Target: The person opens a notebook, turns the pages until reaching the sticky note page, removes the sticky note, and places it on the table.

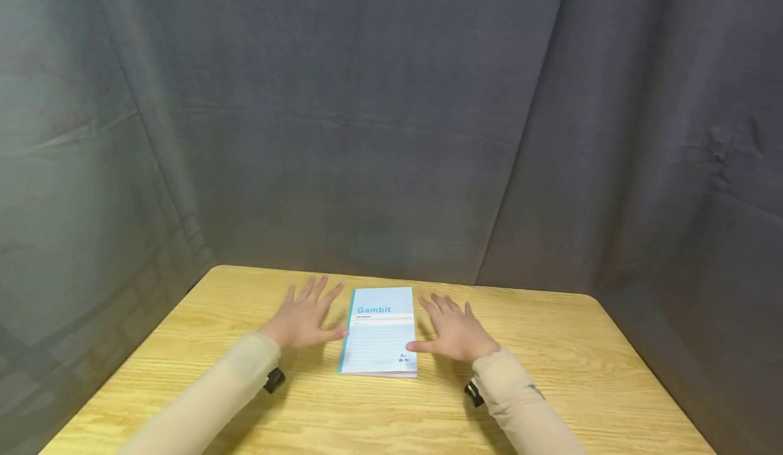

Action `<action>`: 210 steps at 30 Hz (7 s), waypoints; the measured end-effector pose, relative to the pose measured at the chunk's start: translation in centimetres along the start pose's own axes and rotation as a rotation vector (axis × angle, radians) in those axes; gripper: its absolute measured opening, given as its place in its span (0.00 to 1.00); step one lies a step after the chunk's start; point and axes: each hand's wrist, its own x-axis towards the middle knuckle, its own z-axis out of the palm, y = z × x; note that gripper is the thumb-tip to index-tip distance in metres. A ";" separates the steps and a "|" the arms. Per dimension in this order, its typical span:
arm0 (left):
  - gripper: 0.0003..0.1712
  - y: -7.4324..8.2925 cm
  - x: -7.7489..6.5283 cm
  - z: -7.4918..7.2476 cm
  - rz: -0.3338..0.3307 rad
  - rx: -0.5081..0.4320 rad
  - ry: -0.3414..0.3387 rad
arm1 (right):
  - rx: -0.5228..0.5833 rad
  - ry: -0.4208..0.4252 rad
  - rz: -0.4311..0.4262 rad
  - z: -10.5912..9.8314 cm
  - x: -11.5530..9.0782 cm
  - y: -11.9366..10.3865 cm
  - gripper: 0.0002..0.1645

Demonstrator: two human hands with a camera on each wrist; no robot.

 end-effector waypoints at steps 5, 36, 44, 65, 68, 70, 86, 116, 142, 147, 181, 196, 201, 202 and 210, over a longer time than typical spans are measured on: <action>0.58 0.7 -0.8 0.5 0.059 -0.048 -0.097 | 0.105 -0.164 0.024 0.4 -0.7 -0.2 0.65; 0.58 2.2 -1.2 2.2 -0.004 -0.103 -0.349 | 0.213 -0.310 0.038 2.7 -0.3 -0.4 0.59; 0.59 2.2 -1.1 2.2 -0.008 -0.120 -0.356 | 0.199 -0.308 0.053 2.7 -0.4 -0.6 0.59; 0.47 11.6 2.5 1.1 0.312 0.116 -0.224 | 0.164 -0.307 0.066 2.7 -0.2 -0.7 0.58; 0.46 12.0 2.7 1.7 0.296 0.152 -0.237 | 0.163 -0.305 0.063 2.8 -0.1 -0.8 0.58; 0.45 12.1 2.7 1.8 0.287 0.162 -0.242 | 0.160 -0.305 0.064 2.9 0.0 -0.8 0.59; 0.36 11.2 1.8 0.4 0.376 0.022 -0.137 | 0.178 -0.320 0.073 2.8 -0.3 -0.4 0.59; 0.18 1.3 -4.1 -4.5 -0.069 -0.500 0.250 | 0.206 -0.336 0.074 2.3 -0.5 -0.4 0.59; 0.26 -3.7 -6.0 0.6 -0.297 -0.536 0.027 | 0.208 -0.354 0.091 2.2 -0.4 -0.2 0.59; 0.26 -3.7 -6.1 1.4 -0.306 -0.499 -0.001 | 0.203 -0.356 0.082 2.2 -0.5 -0.1 0.59; 0.24 -3.1 -5.7 0.8 -0.266 -0.414 0.041 | 0.195 -0.349 0.084 2.4 -0.5 0.0 0.59; 0.24 -2.8 -4.6 -1.1 -0.217 -0.534 0.118 | 0.202 -0.351 0.075 2.5 -0.2 -0.1 0.60; 0.29 -2.9 -4.7 -1.1 -0.238 -0.531 0.099 | 0.205 -0.349 0.076 2.4 -0.4 -0.1 0.59; 0.30 -2.9 -4.7 -1.1 -0.241 -0.531 0.095 | 0.206 -0.347 0.075 2.4 -0.4 -0.2 0.59; 0.30 -3.2 -4.7 -1.0 -0.249 -0.532 0.101 | 0.213 -0.344 0.069 2.3 -0.5 -0.2 0.59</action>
